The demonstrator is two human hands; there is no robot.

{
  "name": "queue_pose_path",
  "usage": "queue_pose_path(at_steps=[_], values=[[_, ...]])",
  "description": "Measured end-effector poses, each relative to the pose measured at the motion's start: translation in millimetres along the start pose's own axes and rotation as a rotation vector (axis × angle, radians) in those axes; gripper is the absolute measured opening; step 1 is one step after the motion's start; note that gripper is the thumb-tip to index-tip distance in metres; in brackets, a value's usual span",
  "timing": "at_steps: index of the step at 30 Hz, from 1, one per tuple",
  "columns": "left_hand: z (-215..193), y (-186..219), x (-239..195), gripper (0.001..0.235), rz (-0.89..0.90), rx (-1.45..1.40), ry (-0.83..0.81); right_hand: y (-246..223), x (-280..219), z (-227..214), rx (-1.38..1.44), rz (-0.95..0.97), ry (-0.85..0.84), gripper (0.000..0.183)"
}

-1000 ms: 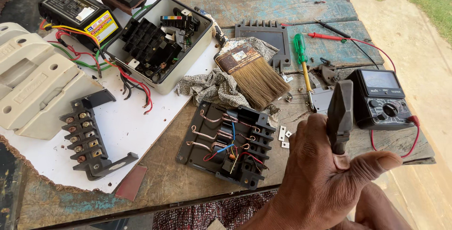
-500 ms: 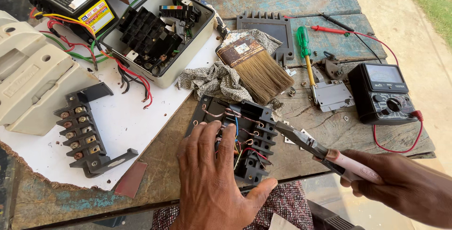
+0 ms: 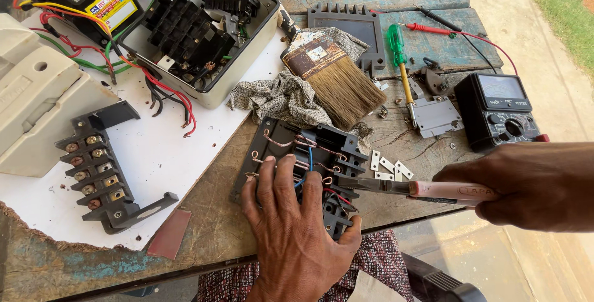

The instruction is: The person connects electrical wires and installs metal contact plates into an electrical housing using pliers and by hand.

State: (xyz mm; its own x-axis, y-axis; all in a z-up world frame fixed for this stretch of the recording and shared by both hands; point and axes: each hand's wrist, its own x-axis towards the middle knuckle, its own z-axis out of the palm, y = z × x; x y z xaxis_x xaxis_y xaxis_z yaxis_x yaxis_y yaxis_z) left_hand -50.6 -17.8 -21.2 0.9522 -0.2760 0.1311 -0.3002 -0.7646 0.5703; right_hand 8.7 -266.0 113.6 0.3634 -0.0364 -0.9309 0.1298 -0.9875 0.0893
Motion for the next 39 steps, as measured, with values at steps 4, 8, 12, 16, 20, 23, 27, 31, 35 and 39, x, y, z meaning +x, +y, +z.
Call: queue_pose_path(at_steps=[4,8,12,16,20,23,27,31,35,39], values=[[-5,-20,-4,0.093,0.118,-0.128,0.064,5,5,-7,-0.062,0.011,0.0,0.061],[-26,-44,-9,0.099,0.188,-0.164,0.022,5,12,-4,-0.201,0.084,0.091,0.068],[-41,-57,-13,0.109,0.149,-0.155,-0.044,-5,19,-1,-0.354,-0.004,0.301,0.084],[-44,-52,-19,0.116,0.113,-0.162,0.021,-19,22,-11,-0.435,0.074,0.245,0.08],[-41,-46,-22,0.115,0.09,-0.122,0.103,-31,20,-23,-0.458,0.098,0.25,0.066],[-35,-42,-19,0.106,0.094,-0.069,0.112,-36,21,-31,-0.533,0.138,0.22,0.066],[-32,-42,-15,0.097,0.11,-0.077,0.09,-42,20,-43,-0.613,-0.112,0.431,0.071],[-32,-45,-14,0.099,0.113,-0.122,0.06,-59,11,-61,-0.65,0.019,0.303,0.067],[-30,-48,-14,0.099,0.125,-0.14,0.032,-80,1,-79,-0.616,0.19,0.207,0.071],[-30,-51,-14,0.095,0.123,-0.128,-0.015,-89,2,-96,-0.704,0.033,0.231,0.064]])
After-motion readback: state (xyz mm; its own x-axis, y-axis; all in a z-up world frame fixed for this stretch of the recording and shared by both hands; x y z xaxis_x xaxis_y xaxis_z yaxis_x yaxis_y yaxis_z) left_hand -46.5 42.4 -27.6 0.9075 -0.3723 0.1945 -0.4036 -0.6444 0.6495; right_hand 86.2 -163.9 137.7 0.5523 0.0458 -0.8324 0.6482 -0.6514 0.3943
